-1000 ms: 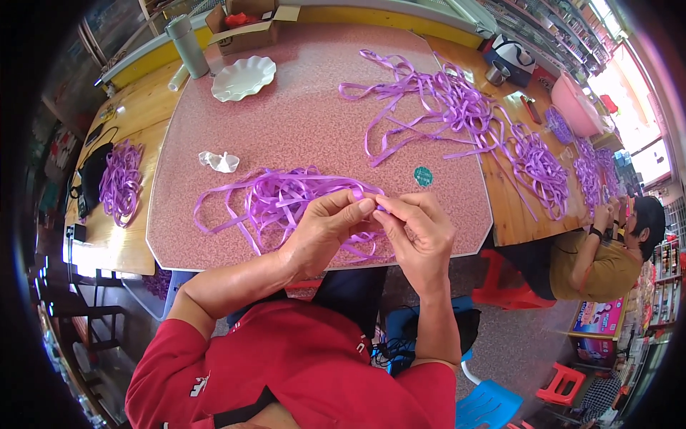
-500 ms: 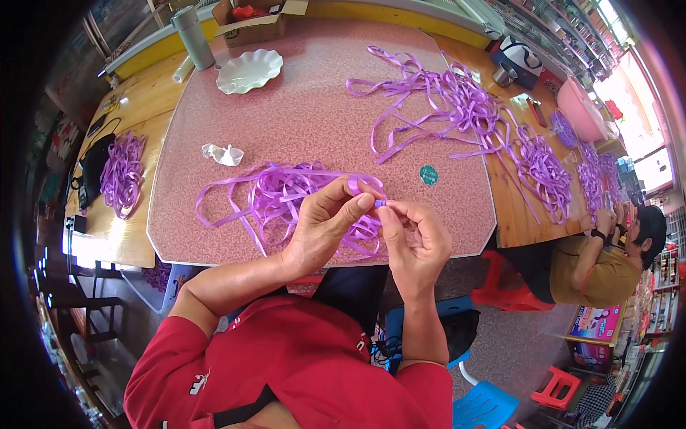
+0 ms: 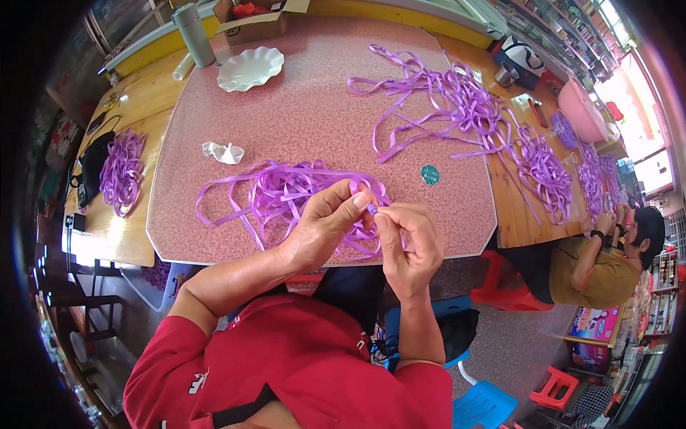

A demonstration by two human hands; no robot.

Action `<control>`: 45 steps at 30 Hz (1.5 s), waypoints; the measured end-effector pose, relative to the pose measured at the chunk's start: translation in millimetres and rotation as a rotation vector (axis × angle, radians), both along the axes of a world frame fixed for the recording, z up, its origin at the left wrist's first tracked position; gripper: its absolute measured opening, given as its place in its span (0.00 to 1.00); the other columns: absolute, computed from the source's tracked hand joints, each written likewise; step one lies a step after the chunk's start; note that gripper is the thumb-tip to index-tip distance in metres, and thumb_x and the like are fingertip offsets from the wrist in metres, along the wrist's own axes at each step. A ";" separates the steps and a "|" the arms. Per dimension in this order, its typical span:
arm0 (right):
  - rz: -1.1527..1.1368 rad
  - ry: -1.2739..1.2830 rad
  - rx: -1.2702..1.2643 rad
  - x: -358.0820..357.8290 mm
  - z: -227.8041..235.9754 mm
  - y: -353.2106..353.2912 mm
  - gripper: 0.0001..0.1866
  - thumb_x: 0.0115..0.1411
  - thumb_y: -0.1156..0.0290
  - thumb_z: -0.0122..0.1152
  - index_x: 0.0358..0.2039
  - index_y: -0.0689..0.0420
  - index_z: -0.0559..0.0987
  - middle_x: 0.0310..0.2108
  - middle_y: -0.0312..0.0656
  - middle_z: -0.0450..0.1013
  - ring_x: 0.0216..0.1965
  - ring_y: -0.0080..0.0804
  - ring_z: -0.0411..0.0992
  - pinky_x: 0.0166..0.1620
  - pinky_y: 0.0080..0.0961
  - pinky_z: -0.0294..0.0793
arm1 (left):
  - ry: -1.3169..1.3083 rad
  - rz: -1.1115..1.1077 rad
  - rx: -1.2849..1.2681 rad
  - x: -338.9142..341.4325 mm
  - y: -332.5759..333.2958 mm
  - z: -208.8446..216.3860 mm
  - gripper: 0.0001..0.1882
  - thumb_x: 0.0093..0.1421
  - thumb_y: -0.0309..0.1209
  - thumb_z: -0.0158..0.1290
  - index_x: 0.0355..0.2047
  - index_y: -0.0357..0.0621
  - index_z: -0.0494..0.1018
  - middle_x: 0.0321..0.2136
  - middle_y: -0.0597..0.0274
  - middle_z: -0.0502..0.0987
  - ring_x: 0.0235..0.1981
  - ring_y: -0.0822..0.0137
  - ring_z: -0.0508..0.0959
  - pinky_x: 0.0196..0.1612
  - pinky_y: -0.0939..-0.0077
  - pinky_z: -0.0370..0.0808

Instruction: The recorder is knotting or braiding together long purple plastic strips at a workbench.

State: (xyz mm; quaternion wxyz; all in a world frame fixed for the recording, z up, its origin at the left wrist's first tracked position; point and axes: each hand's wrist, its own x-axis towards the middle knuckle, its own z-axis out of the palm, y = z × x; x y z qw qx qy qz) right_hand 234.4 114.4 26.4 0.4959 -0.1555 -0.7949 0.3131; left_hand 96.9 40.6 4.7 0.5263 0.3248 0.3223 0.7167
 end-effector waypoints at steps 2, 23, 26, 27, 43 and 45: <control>0.028 0.025 0.000 1.0 -4.8 1.9 0.07 0.60 0.79 0.64 0.39 0.64 0.78 0.37 0.43 0.74 0.29 0.20 0.69 0.32 0.16 0.69 | -0.023 -0.014 -0.002 0.3 -0.5 -1.3 0.12 0.71 0.38 0.49 0.41 0.43 0.72 0.34 0.69 0.73 0.36 0.77 0.71 0.43 0.80 0.70; -0.046 0.269 -0.053 -6.0 -15.9 -1.0 0.07 0.62 0.80 0.58 0.42 0.62 0.77 0.45 0.47 0.72 0.44 0.31 0.70 0.45 0.27 0.71 | -0.454 -0.092 0.008 -8.6 10.9 -1.7 0.12 0.71 0.40 0.46 0.44 0.46 0.73 0.39 0.65 0.78 0.46 0.68 0.76 0.52 0.69 0.71; -0.067 0.370 -0.128 -3.0 -21.6 0.2 0.07 0.65 0.75 0.56 0.42 0.63 0.75 0.47 0.47 0.70 0.47 0.31 0.69 0.49 0.27 0.70 | -0.626 -0.120 0.013 -22.9 16.2 -1.0 0.14 0.71 0.41 0.45 0.44 0.47 0.74 0.44 0.61 0.79 0.52 0.62 0.75 0.56 0.65 0.70; -0.050 0.422 -0.194 -1.5 -24.2 0.4 0.07 0.66 0.75 0.56 0.42 0.63 0.75 0.47 0.47 0.70 0.47 0.31 0.69 0.51 0.29 0.70 | -0.717 -0.078 -0.010 -26.0 16.2 8.9 0.15 0.71 0.42 0.45 0.43 0.46 0.75 0.47 0.60 0.79 0.54 0.60 0.74 0.57 0.64 0.70; -0.168 0.268 0.030 -2.2 -35.9 -4.2 0.10 0.65 0.76 0.57 0.46 0.58 0.78 0.59 0.50 0.64 0.60 0.40 0.64 0.62 0.39 0.63 | 0.141 -0.184 0.108 37.5 -8.3 -6.6 0.35 0.73 0.53 0.33 0.67 0.37 0.56 0.66 0.48 0.58 0.69 0.57 0.54 0.69 0.63 0.51; -0.192 0.238 0.084 -1.1 -37.8 -6.7 0.09 0.65 0.76 0.58 0.46 0.58 0.78 0.59 0.50 0.64 0.60 0.41 0.64 0.63 0.40 0.62 | -0.159 -0.156 0.027 40.5 0.3 5.0 0.29 0.73 0.48 0.39 0.64 0.40 0.62 0.63 0.52 0.65 0.66 0.59 0.62 0.68 0.64 0.56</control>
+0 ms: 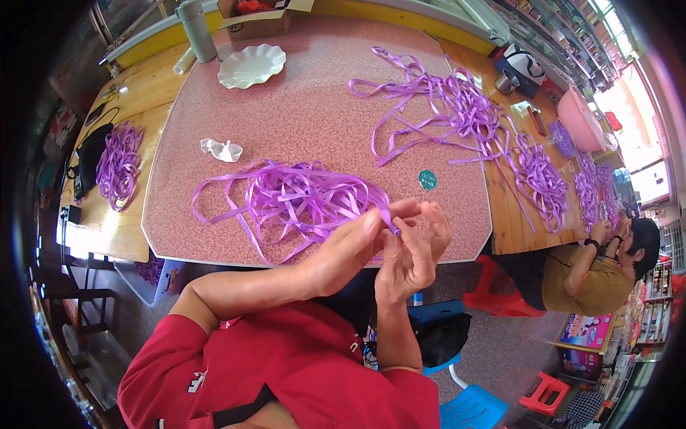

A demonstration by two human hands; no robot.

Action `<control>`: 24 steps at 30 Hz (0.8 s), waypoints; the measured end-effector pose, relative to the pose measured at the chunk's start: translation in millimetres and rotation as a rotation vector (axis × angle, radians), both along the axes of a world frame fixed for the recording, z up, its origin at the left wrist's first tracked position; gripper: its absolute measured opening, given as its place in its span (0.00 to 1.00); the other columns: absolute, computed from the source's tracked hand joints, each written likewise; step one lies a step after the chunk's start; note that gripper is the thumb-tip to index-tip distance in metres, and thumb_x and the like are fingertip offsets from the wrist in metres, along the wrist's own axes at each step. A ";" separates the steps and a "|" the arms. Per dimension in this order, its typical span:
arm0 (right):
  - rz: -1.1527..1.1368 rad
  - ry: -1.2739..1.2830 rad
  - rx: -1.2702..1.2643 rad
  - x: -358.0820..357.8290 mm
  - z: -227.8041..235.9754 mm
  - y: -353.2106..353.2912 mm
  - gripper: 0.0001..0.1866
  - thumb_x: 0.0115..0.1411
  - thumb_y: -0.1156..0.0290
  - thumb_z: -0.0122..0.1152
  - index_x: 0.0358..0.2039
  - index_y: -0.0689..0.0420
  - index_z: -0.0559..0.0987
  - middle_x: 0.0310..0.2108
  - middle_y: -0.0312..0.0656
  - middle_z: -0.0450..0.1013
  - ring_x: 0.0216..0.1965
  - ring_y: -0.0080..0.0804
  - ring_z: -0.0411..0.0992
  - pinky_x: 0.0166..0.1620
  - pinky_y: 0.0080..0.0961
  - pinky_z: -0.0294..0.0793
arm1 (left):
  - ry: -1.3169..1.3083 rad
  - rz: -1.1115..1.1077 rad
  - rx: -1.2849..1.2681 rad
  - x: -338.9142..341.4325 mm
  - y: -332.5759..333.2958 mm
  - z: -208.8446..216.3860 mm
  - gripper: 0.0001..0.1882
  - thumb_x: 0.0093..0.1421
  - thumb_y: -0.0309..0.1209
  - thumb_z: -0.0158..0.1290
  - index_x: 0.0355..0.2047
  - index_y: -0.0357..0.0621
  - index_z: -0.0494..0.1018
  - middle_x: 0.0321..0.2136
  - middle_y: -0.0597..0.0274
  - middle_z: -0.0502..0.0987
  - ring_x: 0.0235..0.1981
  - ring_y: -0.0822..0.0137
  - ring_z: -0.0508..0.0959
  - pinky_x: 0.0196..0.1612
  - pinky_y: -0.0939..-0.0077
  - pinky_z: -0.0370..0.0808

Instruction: The recorder is knotting or braiding together long purple plastic strips at a workbench.

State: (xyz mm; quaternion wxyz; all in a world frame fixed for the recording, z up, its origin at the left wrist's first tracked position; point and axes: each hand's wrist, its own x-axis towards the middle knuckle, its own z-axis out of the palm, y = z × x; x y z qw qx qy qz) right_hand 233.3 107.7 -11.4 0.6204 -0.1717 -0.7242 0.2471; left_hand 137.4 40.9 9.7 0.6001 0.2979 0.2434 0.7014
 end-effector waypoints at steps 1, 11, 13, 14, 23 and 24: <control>-0.007 -0.028 -0.002 0.1 -0.1 -2.3 0.09 0.66 0.76 0.56 0.45 0.59 0.78 0.59 0.50 0.63 0.61 0.42 0.63 0.64 0.42 0.62 | -0.001 0.002 -0.002 -6.2 4.4 0.2 0.29 0.73 0.48 0.39 0.64 0.40 0.62 0.63 0.52 0.65 0.66 0.59 0.62 0.68 0.64 0.56; 0.516 0.878 -0.866 66.2 16.3 47.2 0.15 0.66 0.71 0.53 0.46 0.69 0.71 0.51 0.52 0.74 0.60 0.51 0.67 0.69 0.52 0.58 | -0.486 0.125 -0.090 -110.2 21.6 15.4 0.19 0.71 0.38 0.45 0.57 0.41 0.69 0.54 0.55 0.77 0.57 0.57 0.75 0.60 0.63 0.72; 0.752 0.886 -0.874 100.8 5.2 74.6 0.15 0.65 0.72 0.55 0.47 0.70 0.71 0.49 0.52 0.74 0.59 0.50 0.68 0.70 0.52 0.57 | -0.473 0.315 -0.074 -140.8 16.7 13.6 0.18 0.71 0.37 0.44 0.55 0.41 0.69 0.52 0.55 0.77 0.56 0.56 0.75 0.60 0.61 0.72; 0.784 0.897 -0.894 113.3 1.5 84.7 0.14 0.64 0.73 0.55 0.46 0.69 0.71 0.47 0.51 0.75 0.58 0.50 0.68 0.69 0.51 0.58 | -0.501 0.354 -0.075 -155.2 17.0 10.0 0.17 0.71 0.37 0.45 0.54 0.41 0.69 0.51 0.55 0.78 0.56 0.55 0.75 0.60 0.60 0.72; 0.357 0.869 -0.973 146.3 -23.4 122.5 0.08 0.63 0.73 0.59 0.37 0.66 0.74 0.39 0.45 0.74 0.46 0.44 0.73 0.56 0.41 0.74 | -0.542 0.708 -0.079 -235.0 1.1 -29.0 0.13 0.69 0.33 0.48 0.49 0.38 0.72 0.46 0.55 0.80 0.53 0.53 0.77 0.58 0.56 0.75; 0.369 0.907 -0.973 153.7 -27.2 129.5 0.08 0.62 0.74 0.59 0.37 0.66 0.74 0.38 0.45 0.74 0.44 0.42 0.74 0.54 0.39 0.76 | -0.538 0.721 -0.069 -241.3 0.0 -33.3 0.13 0.69 0.33 0.48 0.49 0.38 0.72 0.46 0.55 0.80 0.53 0.53 0.77 0.58 0.56 0.75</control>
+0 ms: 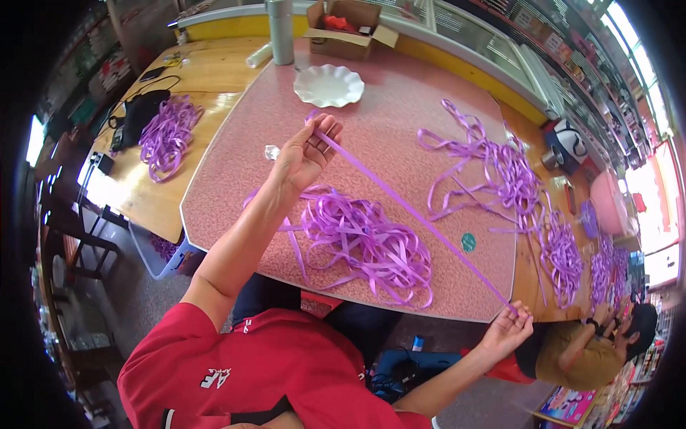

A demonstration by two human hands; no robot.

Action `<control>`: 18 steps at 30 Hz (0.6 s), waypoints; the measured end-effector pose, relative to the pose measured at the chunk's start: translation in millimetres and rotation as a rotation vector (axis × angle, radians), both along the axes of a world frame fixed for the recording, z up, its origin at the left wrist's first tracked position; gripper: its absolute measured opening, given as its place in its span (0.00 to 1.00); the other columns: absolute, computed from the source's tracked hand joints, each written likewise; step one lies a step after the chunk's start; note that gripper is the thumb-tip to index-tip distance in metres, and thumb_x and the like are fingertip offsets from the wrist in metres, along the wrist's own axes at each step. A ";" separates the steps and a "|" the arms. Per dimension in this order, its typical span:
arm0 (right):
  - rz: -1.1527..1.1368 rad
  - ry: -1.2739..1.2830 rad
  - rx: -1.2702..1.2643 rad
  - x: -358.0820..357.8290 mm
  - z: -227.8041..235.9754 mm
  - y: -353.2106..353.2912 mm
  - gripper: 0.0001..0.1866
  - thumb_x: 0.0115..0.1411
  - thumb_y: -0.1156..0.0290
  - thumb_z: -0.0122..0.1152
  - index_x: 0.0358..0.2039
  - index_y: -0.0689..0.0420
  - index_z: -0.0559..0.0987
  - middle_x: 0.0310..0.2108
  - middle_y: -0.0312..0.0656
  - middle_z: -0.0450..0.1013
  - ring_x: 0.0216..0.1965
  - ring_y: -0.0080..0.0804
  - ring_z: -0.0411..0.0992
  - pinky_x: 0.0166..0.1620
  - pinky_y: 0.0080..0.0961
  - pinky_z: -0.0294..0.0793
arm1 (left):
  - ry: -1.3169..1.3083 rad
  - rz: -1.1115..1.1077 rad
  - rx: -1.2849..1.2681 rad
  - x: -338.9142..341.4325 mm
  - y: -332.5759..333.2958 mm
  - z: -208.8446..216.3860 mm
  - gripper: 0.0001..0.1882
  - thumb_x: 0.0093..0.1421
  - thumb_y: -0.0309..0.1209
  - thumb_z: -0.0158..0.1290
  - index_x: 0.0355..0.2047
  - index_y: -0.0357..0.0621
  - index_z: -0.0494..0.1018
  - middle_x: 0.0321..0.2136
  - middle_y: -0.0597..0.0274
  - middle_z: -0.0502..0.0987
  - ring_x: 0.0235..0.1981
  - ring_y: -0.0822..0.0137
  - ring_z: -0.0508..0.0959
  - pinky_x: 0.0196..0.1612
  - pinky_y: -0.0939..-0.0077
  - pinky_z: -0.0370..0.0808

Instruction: The recorder is knotting or braiding together long purple plastic strips at a workbench.

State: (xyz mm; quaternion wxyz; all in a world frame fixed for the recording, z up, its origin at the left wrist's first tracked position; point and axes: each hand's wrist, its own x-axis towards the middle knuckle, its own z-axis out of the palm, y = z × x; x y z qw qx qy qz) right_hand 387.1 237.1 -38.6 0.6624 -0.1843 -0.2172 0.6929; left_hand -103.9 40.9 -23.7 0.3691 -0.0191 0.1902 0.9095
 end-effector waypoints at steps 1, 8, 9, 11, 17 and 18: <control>-0.002 0.037 -0.010 4.2 -0.6 6.8 0.08 0.62 0.75 0.59 0.38 0.66 0.73 0.38 0.45 0.74 0.42 0.41 0.74 0.52 0.37 0.77 | 0.010 0.029 0.001 -5.9 -3.0 -3.0 0.14 0.70 0.34 0.47 0.48 0.38 0.72 0.45 0.54 0.80 0.51 0.54 0.78 0.56 0.58 0.76; 0.045 -0.091 0.131 13.9 -7.0 51.2 0.07 0.62 0.74 0.59 0.38 0.64 0.75 0.38 0.43 0.76 0.34 0.27 0.74 0.38 0.23 0.74 | 0.340 0.028 -0.038 8.3 -19.7 6.9 0.16 0.72 0.35 0.43 0.51 0.34 0.70 0.43 0.51 0.80 0.48 0.58 0.80 0.52 0.66 0.78; 0.175 -0.160 0.257 15.2 -6.4 55.8 0.08 0.62 0.73 0.59 0.39 0.63 0.76 0.38 0.41 0.75 0.32 0.22 0.73 0.34 0.19 0.72 | 0.341 0.022 -0.035 19.9 -19.7 10.0 0.16 0.72 0.35 0.43 0.51 0.34 0.70 0.43 0.51 0.80 0.48 0.58 0.80 0.52 0.66 0.78; -0.058 -0.383 0.216 -43.3 12.2 21.7 0.13 0.63 0.71 0.58 0.47 0.61 0.77 0.36 0.35 0.73 0.27 0.16 0.66 0.28 0.13 0.61 | 0.738 -0.027 -0.237 50.8 -17.8 17.1 0.18 0.73 0.36 0.43 0.52 0.33 0.71 0.41 0.53 0.81 0.42 0.65 0.80 0.46 0.73 0.78; 0.171 -1.115 0.862 -187.2 78.9 -89.8 0.07 0.62 0.77 0.58 0.40 0.62 0.81 0.31 0.30 0.70 0.27 0.14 0.64 0.30 0.12 0.60 | 1.250 -0.381 -0.455 112.2 -33.5 54.6 0.17 0.71 0.37 0.49 0.49 0.38 0.78 0.28 0.70 0.78 0.30 0.80 0.71 0.33 0.83 0.69; 0.191 -1.109 0.979 -200.1 84.9 -98.0 0.06 0.61 0.79 0.58 0.38 0.62 0.82 0.31 0.31 0.70 0.27 0.15 0.65 0.30 0.13 0.61 | 1.284 -0.363 -0.437 117.3 -32.7 54.1 0.16 0.70 0.37 0.50 0.48 0.37 0.77 0.27 0.69 0.77 0.29 0.80 0.71 0.32 0.82 0.69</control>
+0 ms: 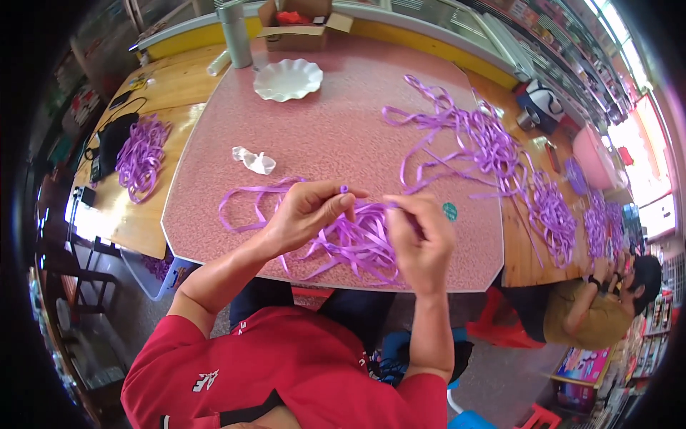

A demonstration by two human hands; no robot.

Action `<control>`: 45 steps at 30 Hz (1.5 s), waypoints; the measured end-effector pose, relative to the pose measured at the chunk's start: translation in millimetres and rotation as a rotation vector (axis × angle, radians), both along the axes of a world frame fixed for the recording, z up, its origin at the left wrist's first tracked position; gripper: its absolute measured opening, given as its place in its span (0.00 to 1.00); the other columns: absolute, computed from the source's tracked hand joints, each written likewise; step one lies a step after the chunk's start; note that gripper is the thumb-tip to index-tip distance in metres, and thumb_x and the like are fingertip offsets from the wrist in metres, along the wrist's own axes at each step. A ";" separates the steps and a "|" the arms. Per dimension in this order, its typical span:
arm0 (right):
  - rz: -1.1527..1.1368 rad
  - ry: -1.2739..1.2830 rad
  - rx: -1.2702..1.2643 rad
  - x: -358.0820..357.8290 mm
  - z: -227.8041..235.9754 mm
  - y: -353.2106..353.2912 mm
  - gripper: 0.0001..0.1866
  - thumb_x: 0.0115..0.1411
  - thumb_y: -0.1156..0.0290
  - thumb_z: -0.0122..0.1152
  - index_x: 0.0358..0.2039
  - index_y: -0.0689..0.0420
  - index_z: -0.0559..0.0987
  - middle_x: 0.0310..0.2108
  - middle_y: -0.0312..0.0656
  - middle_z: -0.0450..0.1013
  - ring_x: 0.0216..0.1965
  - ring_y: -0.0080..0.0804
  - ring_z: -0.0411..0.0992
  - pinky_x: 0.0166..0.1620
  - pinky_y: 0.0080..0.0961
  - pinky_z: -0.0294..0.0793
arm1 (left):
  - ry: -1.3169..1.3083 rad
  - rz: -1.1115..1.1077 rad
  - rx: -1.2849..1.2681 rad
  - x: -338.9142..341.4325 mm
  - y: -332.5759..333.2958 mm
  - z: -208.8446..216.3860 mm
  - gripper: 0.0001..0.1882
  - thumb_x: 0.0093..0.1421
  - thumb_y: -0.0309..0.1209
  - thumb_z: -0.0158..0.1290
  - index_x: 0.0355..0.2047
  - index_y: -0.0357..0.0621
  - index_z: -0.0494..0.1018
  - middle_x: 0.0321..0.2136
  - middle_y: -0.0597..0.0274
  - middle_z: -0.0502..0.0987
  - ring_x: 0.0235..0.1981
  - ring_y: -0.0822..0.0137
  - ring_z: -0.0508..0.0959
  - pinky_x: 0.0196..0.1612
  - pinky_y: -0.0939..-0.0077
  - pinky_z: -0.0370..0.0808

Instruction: The recorder is knotting or braiding together long purple plastic strips at a workbench.

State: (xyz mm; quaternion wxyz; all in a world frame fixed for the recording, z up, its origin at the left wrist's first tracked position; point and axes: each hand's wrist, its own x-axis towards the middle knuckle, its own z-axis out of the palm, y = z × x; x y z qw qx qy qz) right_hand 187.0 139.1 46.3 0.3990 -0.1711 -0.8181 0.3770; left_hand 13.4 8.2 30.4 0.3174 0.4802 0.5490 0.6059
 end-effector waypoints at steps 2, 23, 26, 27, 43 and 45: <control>0.118 0.009 -0.009 -17.9 8.6 -13.3 0.07 0.59 0.82 0.60 0.38 0.64 0.81 0.31 0.33 0.71 0.28 0.17 0.66 0.30 0.15 0.63 | 0.029 -0.002 0.022 4.9 -0.2 -2.9 0.15 0.70 0.36 0.50 0.48 0.37 0.77 0.25 0.68 0.76 0.28 0.79 0.71 0.31 0.81 0.69; 0.220 0.050 -0.329 -19.0 1.8 -21.2 0.09 0.63 0.78 0.62 0.43 0.64 0.81 0.37 0.33 0.73 0.35 0.15 0.68 0.38 0.11 0.66 | -0.513 0.013 0.081 15.1 -0.9 -13.4 0.09 0.62 0.29 0.60 0.41 0.39 0.79 0.36 0.68 0.79 0.36 0.79 0.75 0.40 0.82 0.73; 0.228 0.036 -0.210 -13.7 3.4 -14.3 0.14 0.61 0.80 0.64 0.48 0.63 0.80 0.38 0.34 0.75 0.35 0.15 0.69 0.38 0.11 0.67 | -0.611 -0.009 0.058 11.0 -1.8 -8.5 0.07 0.62 0.30 0.61 0.38 0.41 0.80 0.32 0.71 0.78 0.30 0.82 0.71 0.33 0.85 0.68; 0.226 0.035 -0.211 -11.6 2.7 -12.8 0.14 0.61 0.80 0.64 0.48 0.63 0.80 0.38 0.34 0.75 0.35 0.15 0.69 0.38 0.11 0.67 | -0.613 -0.010 0.056 11.2 -1.6 -8.5 0.07 0.62 0.30 0.61 0.38 0.41 0.80 0.32 0.71 0.78 0.30 0.82 0.71 0.33 0.85 0.68; 0.123 0.039 -0.025 -16.2 -0.9 -23.9 0.14 0.56 0.82 0.68 0.43 0.58 0.84 0.34 0.36 0.75 0.32 0.20 0.71 0.33 0.17 0.69 | -0.846 -0.088 0.007 16.0 -2.8 -21.6 0.07 0.62 0.32 0.61 0.36 0.44 0.79 0.24 0.75 0.74 0.22 0.82 0.63 0.25 0.84 0.58; 0.109 0.045 0.023 -17.8 -2.1 -25.4 0.15 0.55 0.81 0.68 0.44 0.57 0.84 0.32 0.36 0.74 0.30 0.21 0.70 0.31 0.20 0.68 | -0.850 -0.090 0.024 17.4 -2.5 -23.1 0.06 0.62 0.32 0.61 0.35 0.44 0.79 0.25 0.75 0.74 0.23 0.82 0.63 0.25 0.84 0.58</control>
